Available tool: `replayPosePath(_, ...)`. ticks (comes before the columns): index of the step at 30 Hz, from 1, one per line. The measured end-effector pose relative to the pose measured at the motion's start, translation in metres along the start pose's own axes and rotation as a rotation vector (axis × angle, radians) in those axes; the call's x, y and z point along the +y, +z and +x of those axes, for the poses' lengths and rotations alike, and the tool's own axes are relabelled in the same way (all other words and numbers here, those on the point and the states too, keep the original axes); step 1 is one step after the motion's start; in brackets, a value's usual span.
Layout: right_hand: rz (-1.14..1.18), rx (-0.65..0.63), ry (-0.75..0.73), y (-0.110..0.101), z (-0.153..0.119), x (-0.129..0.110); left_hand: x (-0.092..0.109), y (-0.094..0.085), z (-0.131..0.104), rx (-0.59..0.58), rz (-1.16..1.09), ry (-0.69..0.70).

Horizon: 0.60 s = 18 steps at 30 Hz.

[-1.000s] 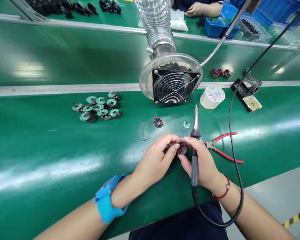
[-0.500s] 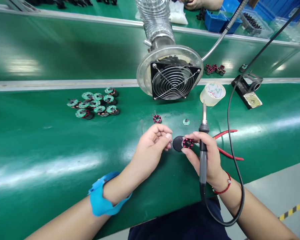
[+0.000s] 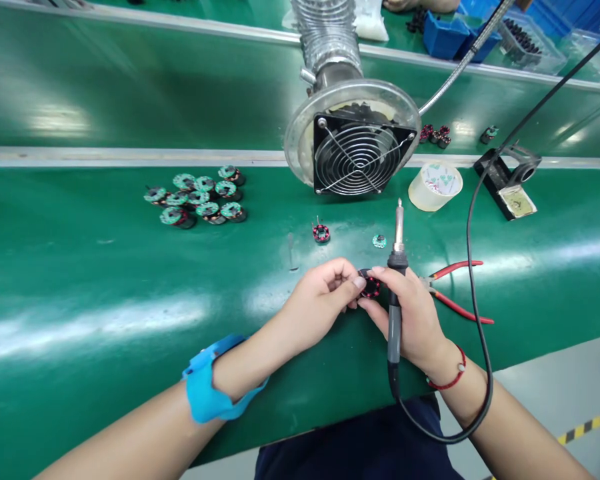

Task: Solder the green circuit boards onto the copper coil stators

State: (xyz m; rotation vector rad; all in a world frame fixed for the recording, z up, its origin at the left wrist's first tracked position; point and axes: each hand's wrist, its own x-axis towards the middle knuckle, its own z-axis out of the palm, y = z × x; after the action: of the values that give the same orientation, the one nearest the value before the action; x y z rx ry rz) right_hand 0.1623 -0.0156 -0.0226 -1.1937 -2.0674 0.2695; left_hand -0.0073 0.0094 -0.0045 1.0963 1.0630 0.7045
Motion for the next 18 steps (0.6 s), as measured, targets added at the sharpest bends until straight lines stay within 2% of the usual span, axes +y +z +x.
replayPosePath(2,0.016,0.023,0.014,0.0003,-0.0011,0.0007,0.0001,-0.0014,0.0009,0.017,-0.036,-0.008)
replayPosePath(5,0.030,0.064,0.032,-0.0005,-0.0018,0.0020,0.0010,-0.0044,0.0028,0.121,-0.096,-0.011)
replayPosePath(7,0.032,0.041,0.030,-0.0017,-0.0012,0.0024,0.0012,-0.0061,0.0036,0.173,-0.101,0.008)
replayPosePath(13,0.051,-0.093,-0.053,-0.0038,0.0016,0.0015,0.0009,-0.0045,0.0024,0.033,0.132,0.092)
replayPosePath(16,0.097,-0.103,-0.046,-0.0043,0.0008,0.0017,0.0018,-0.0043,0.0033,0.042,0.066,0.026)
replayPosePath(18,0.123,-0.090,-0.005,-0.0050,-0.0003,0.0025,0.0031,-0.0060,0.0052,0.095,-0.053,-0.041)
